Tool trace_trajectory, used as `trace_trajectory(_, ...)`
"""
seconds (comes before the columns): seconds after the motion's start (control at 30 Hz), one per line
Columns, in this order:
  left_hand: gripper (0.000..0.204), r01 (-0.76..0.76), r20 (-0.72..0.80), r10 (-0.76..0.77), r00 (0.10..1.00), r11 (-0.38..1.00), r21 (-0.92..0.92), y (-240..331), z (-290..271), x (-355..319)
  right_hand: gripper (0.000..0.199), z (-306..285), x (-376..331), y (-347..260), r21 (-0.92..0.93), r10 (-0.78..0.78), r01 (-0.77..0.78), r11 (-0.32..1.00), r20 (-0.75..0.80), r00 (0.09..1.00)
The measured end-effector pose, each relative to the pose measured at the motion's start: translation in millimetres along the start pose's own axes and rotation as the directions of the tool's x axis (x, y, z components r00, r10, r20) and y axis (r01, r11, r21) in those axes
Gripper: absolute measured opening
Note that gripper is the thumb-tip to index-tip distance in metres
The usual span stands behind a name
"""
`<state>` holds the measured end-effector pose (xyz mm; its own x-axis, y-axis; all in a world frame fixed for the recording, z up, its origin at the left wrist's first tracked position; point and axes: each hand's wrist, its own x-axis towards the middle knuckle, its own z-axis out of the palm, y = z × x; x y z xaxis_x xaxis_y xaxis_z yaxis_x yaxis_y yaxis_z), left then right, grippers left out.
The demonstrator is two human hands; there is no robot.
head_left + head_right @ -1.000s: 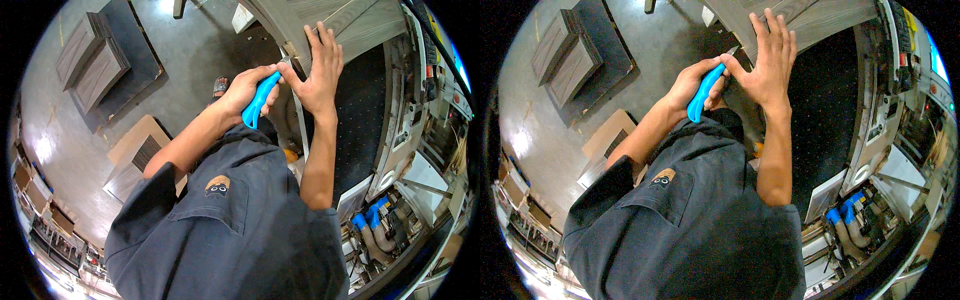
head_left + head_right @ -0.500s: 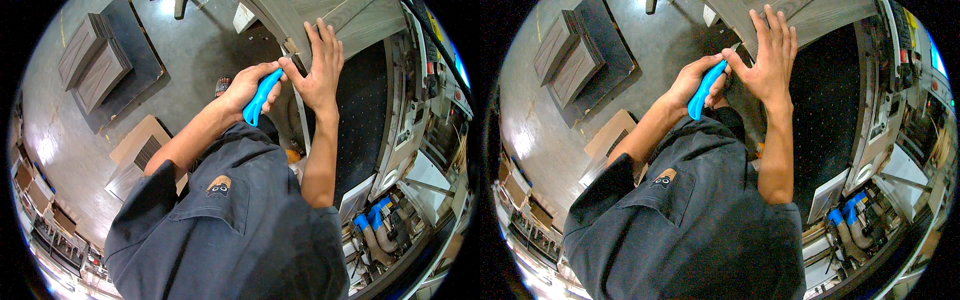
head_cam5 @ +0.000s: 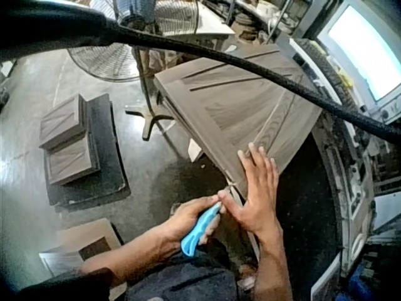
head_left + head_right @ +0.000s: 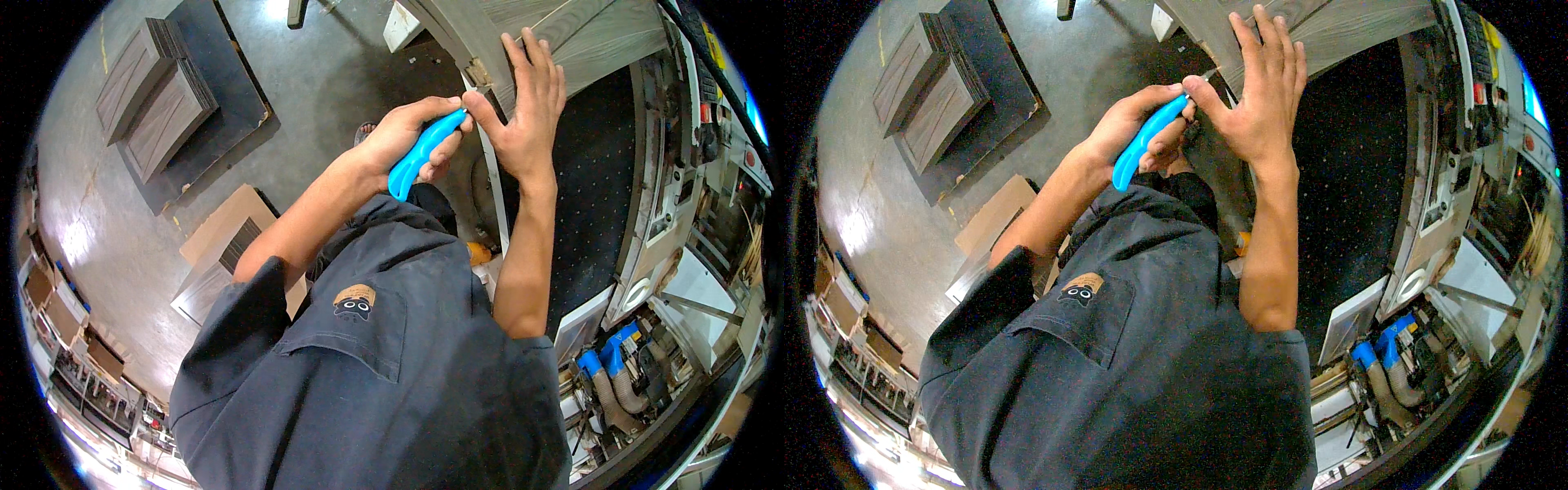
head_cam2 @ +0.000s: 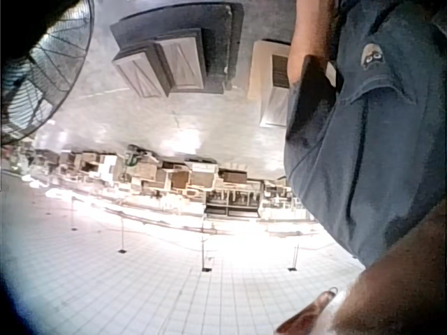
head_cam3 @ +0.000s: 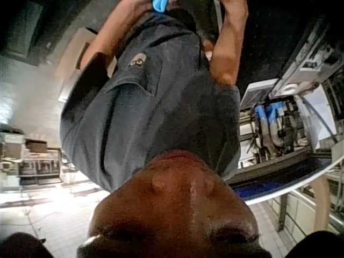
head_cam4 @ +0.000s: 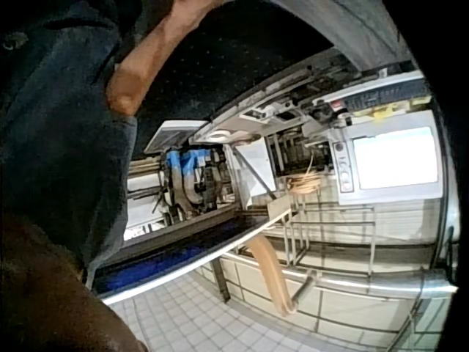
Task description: The person trims the edges of decorative cabinet door panels using a utility knife and then stacks the finished doors one by one onto a pile on a workbench.
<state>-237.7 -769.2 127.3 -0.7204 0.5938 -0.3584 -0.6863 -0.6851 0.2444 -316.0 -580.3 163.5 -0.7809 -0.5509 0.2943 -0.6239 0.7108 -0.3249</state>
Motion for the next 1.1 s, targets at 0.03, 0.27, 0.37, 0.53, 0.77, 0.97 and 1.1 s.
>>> trace_trajectory(0.03,0.038,-0.012,0.048,0.013,0.999,0.999,-0.03,-0.1,-1.9,-0.7,0.084,-1.7,0.1,-0.7,0.009,0.001,0.0,1.0,-0.007,1.0)
trace_trajectory(0.27,0.043,-0.348,-0.047,0.409,0.911,0.827,0.442,-30.9,23.0,-13.3,0.095,-6.4,-94.0,-30.4,0.707,0.46,-0.224,0.671,-0.16,0.873)
trace_trajectory(0.37,0.034,-0.45,0.194,0.552,0.811,0.376,0.81,-56.2,35.2,12.5,0.082,-7.1,-147.9,-44.1,0.899,0.516,-0.365,0.243,0.199,0.833)
trace_trajectory(0.53,0.036,-0.186,0.281,0.461,0.841,-0.242,0.952,-78.9,78.3,41.6,0.052,-7.5,-197.9,-22.1,0.849,0.798,-0.522,-0.082,0.369,0.476)
trace_trajectory(0.77,0.018,-0.18,0.324,0.654,0.684,-0.279,0.943,-67.2,87.0,37.7,0.045,38.8,-258.7,149.1,0.345,0.947,-0.882,0.321,-0.132,0.293)
trace_trajectory(0.97,0.027,0.003,0.34,0.839,0.425,-0.377,0.926,11.5,58.6,25.4,0.035,18.7,-244.6,182.9,0.125,0.958,-0.972,0.199,-0.234,0.166)
trace_trajectory(1.1,0.037,0.191,0.244,0.903,0.353,-0.325,0.926,108.5,34.8,37.1,0.053,24.3,-246.6,207.0,0.007,0.923,-0.977,0.212,-0.33,0.198)
